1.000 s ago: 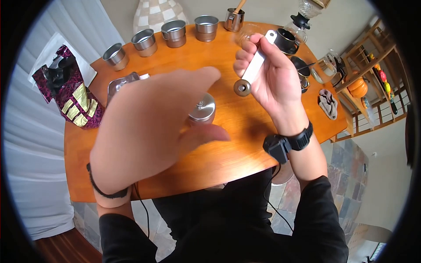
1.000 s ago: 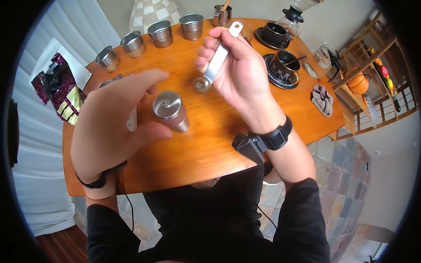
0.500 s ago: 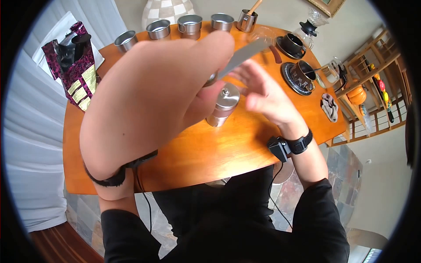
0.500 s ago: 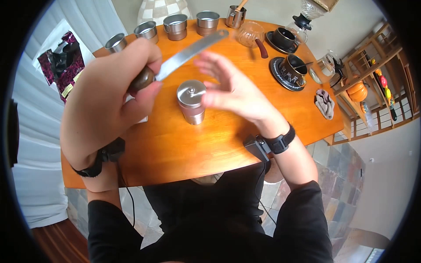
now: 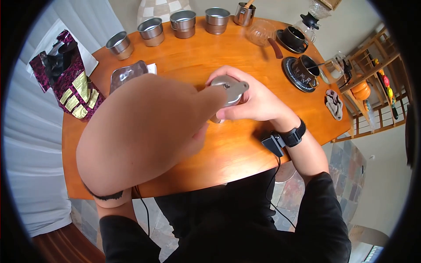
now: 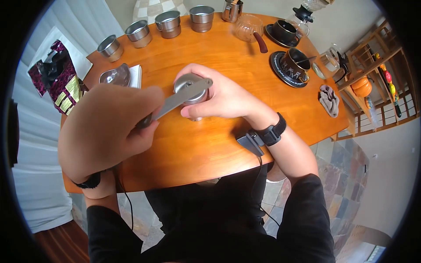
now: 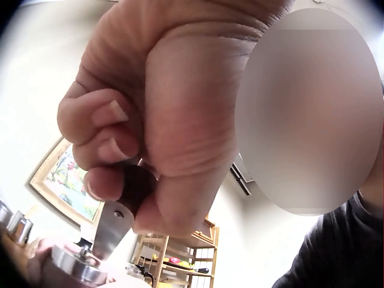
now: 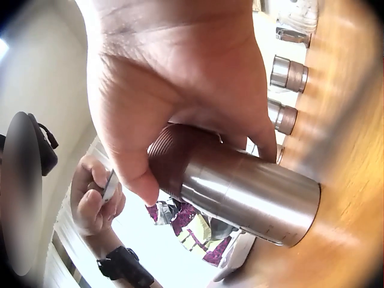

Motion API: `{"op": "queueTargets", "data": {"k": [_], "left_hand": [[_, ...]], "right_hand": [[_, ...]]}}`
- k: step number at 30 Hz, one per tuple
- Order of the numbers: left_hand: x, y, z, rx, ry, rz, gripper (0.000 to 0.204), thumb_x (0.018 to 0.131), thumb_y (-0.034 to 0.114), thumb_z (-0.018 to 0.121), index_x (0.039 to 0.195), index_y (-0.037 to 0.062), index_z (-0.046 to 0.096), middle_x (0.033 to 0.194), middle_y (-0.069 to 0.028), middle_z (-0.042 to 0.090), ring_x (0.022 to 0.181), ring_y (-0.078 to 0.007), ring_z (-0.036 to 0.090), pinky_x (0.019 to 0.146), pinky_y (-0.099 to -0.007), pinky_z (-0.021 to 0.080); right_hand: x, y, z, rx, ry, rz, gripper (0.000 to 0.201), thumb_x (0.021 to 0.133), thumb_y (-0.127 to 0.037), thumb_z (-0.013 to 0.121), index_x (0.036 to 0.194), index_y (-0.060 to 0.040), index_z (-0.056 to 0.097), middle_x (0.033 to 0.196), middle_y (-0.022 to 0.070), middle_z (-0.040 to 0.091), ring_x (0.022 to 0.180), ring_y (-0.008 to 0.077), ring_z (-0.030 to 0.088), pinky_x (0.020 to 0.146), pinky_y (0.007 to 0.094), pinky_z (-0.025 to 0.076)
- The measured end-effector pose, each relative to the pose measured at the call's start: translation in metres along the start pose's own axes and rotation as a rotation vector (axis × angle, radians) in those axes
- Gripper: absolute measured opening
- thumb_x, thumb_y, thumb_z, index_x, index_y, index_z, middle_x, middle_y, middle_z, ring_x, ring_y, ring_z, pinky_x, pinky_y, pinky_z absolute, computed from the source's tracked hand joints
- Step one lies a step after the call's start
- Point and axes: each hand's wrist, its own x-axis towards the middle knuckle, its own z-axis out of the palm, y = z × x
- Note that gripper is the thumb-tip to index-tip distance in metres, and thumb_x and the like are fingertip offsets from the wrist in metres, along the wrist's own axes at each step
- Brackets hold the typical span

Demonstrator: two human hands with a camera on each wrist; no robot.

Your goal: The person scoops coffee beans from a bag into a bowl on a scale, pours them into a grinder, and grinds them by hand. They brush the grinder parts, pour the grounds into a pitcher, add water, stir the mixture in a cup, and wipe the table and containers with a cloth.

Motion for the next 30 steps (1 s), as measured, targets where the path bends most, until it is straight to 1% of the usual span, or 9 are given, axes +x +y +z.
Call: {"op": "queueTargets", "data": {"k": [1,3,5,6,8,14,25,27,30], "left_hand": [[0.004,0.005,-0.006,0.082,-0.116,-0.006,0.014,0.076,0.010,0.067,0.083,0.0093,0.055,0.063,-0.0094,0.054,0.059,-0.0322,0.056,0.054,-0.0414,0.042],[0.008,0.012,-0.008,0.169,-0.241,-0.009,0.014,0.076,0.011,0.068,0.081,0.0101,0.055,0.062,-0.0091,0.054,0.059,-0.0319,0.056,0.054,-0.0421,0.042],[0.007,0.014,-0.007,0.136,-0.099,-0.013,0.016,0.072,0.010,0.070,0.079,0.0099,0.056,0.061,-0.0083,0.054,0.057,-0.0312,0.056,0.052,-0.0410,0.041],[0.008,0.013,-0.008,0.139,-0.110,-0.006,0.016,0.072,0.010,0.070,0.079,0.0099,0.056,0.061,-0.0083,0.054,0.057,-0.0312,0.056,0.052,-0.0410,0.041],[0.010,0.011,-0.015,-0.027,-0.199,0.012,0.020,0.067,0.005,0.072,0.079,0.0089,0.057,0.062,-0.0077,0.056,0.055,-0.0305,0.056,0.049,-0.0391,0.041],[0.010,0.010,-0.022,-0.046,-0.237,-0.081,0.022,0.065,-0.001,0.071,0.079,0.0060,0.055,0.063,-0.0087,0.057,0.055,-0.0306,0.058,0.048,-0.0381,0.042],[0.011,0.010,-0.014,0.052,-0.237,-0.132,0.021,0.066,0.000,0.070,0.079,0.0043,0.054,0.064,-0.0101,0.058,0.057,-0.0322,0.060,0.050,-0.0381,0.044],[0.012,0.009,-0.014,0.029,-0.250,-0.158,0.021,0.065,0.000,0.071,0.079,0.0041,0.055,0.063,-0.0102,0.058,0.057,-0.0324,0.060,0.050,-0.0383,0.044],[0.011,0.008,-0.012,0.064,-0.235,-0.130,0.021,0.065,0.001,0.071,0.079,0.0042,0.055,0.063,-0.0107,0.059,0.057,-0.0328,0.061,0.051,-0.0384,0.045]], "right_hand": [[-0.001,0.000,-0.002,0.006,0.002,-0.002,0.045,0.079,0.003,0.076,0.116,-0.0039,0.052,0.091,0.0024,0.062,0.074,0.0112,0.062,0.066,0.0266,0.053],[-0.002,-0.001,-0.007,-0.112,0.065,0.047,0.057,0.073,0.005,0.079,0.123,-0.0060,0.053,0.110,0.0033,0.064,0.103,0.0133,0.061,0.087,0.0296,0.053],[-0.003,0.000,-0.009,-0.130,0.071,0.024,0.057,0.072,0.005,0.079,0.122,-0.0063,0.054,0.111,0.0029,0.064,0.105,0.0129,0.060,0.087,0.0296,0.053],[-0.003,0.002,-0.009,-0.157,0.073,0.006,0.058,0.071,0.005,0.080,0.121,-0.0067,0.054,0.112,0.0024,0.064,0.106,0.0126,0.060,0.088,0.0296,0.053],[-0.005,0.005,-0.010,-0.162,0.086,-0.025,0.058,0.071,0.005,0.080,0.122,-0.0067,0.054,0.113,0.0022,0.063,0.105,0.0122,0.060,0.089,0.0292,0.053],[-0.009,0.005,-0.006,-0.111,0.132,-0.020,0.057,0.073,0.006,0.080,0.122,-0.0073,0.054,0.114,0.0015,0.062,0.104,0.0105,0.060,0.090,0.0276,0.052],[-0.011,0.005,-0.004,-0.144,0.145,-0.061,0.055,0.074,0.007,0.079,0.122,-0.0067,0.054,0.113,0.0013,0.061,0.101,0.0101,0.061,0.090,0.0274,0.052],[-0.010,0.004,-0.003,-0.078,0.164,-0.071,0.045,0.076,-0.006,0.083,0.113,-0.0066,0.057,0.096,-0.0022,0.061,0.089,0.0057,0.058,0.079,0.0232,0.049],[-0.010,0.009,-0.003,-0.053,0.177,-0.098,0.046,0.077,-0.005,0.082,0.114,-0.0068,0.056,0.098,-0.0021,0.061,0.089,0.0055,0.058,0.078,0.0228,0.049]]}}
